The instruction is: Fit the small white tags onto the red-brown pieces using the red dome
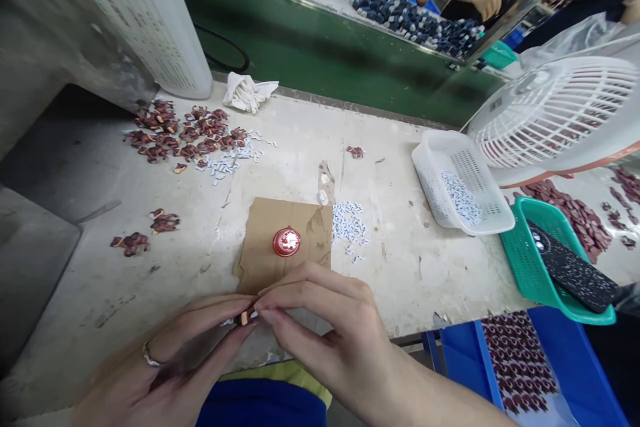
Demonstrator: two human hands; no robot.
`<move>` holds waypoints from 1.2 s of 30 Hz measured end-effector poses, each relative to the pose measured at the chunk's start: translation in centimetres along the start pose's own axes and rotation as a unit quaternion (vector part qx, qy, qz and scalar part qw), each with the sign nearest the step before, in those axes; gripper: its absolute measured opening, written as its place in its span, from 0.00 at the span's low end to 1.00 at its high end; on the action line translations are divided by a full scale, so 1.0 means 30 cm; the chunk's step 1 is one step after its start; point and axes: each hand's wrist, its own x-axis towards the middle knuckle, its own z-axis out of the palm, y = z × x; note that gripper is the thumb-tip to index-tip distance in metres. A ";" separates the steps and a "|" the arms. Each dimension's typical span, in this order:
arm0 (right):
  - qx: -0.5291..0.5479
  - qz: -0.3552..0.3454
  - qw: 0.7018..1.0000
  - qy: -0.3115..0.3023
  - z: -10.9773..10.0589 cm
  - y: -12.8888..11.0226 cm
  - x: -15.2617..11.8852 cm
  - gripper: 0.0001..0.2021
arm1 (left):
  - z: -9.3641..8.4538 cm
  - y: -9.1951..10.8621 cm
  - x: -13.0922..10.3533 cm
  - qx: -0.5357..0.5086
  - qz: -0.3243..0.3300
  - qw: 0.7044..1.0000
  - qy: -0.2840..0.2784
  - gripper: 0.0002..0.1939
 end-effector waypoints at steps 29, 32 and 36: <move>-0.211 -0.136 0.967 -0.043 0.007 -0.004 -0.017 0.11 | -0.001 0.002 0.009 0.023 0.068 0.997 0.040 0.09; -0.200 -0.133 0.970 -0.040 0.010 0.003 -0.016 0.11 | -0.003 0.003 0.014 0.038 0.094 0.994 0.046 0.09; -0.184 -0.123 0.974 -0.045 0.009 0.008 -0.014 0.10 | -0.009 0.007 0.016 0.049 0.079 0.995 0.033 0.09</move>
